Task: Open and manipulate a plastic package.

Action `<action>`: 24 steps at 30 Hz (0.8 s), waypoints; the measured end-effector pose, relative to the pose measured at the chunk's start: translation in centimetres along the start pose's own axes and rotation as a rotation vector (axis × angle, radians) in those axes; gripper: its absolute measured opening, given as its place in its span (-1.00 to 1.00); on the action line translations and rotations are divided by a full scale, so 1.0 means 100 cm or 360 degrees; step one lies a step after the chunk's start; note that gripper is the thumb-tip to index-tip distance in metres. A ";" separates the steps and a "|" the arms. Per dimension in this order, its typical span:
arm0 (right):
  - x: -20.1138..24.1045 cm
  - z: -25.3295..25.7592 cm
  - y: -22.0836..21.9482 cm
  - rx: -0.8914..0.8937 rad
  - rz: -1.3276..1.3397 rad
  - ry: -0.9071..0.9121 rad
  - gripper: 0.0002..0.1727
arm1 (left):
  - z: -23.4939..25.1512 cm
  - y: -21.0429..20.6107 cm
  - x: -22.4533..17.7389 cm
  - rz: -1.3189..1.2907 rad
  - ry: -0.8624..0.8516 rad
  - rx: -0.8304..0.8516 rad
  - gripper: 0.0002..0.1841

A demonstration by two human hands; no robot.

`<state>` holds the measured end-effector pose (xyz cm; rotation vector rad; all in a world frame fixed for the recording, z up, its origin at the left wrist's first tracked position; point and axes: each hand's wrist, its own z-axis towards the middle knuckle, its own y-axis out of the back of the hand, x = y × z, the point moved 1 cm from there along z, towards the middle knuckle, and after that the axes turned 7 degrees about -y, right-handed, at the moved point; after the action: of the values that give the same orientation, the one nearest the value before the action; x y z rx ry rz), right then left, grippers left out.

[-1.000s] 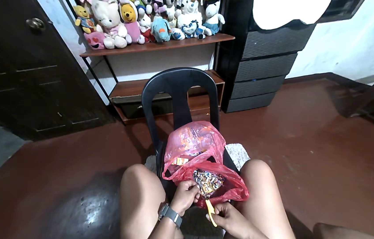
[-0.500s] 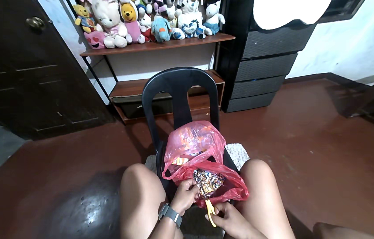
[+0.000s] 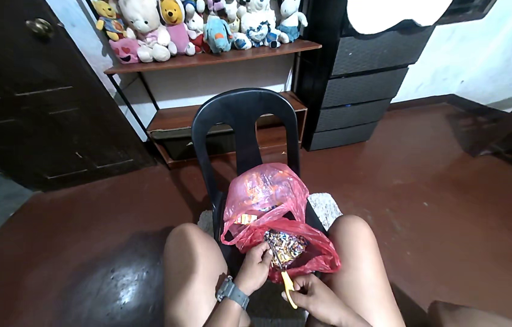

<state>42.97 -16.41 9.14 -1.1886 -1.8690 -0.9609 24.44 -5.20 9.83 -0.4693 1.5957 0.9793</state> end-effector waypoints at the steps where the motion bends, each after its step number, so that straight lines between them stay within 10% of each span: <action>1: 0.000 0.000 0.000 -0.0004 0.0005 0.0005 -0.53 | 0.000 0.000 0.000 0.0004 -0.0006 0.0002 -0.71; 24: -0.001 0.000 -0.002 -0.0018 0.0057 0.0033 -0.55 | 0.001 -0.001 0.004 -0.0112 -0.0112 -0.0103 -0.75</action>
<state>42.86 -16.48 9.01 -1.2104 -1.8226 -0.9619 24.50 -5.15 9.45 -0.5266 1.4786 0.9861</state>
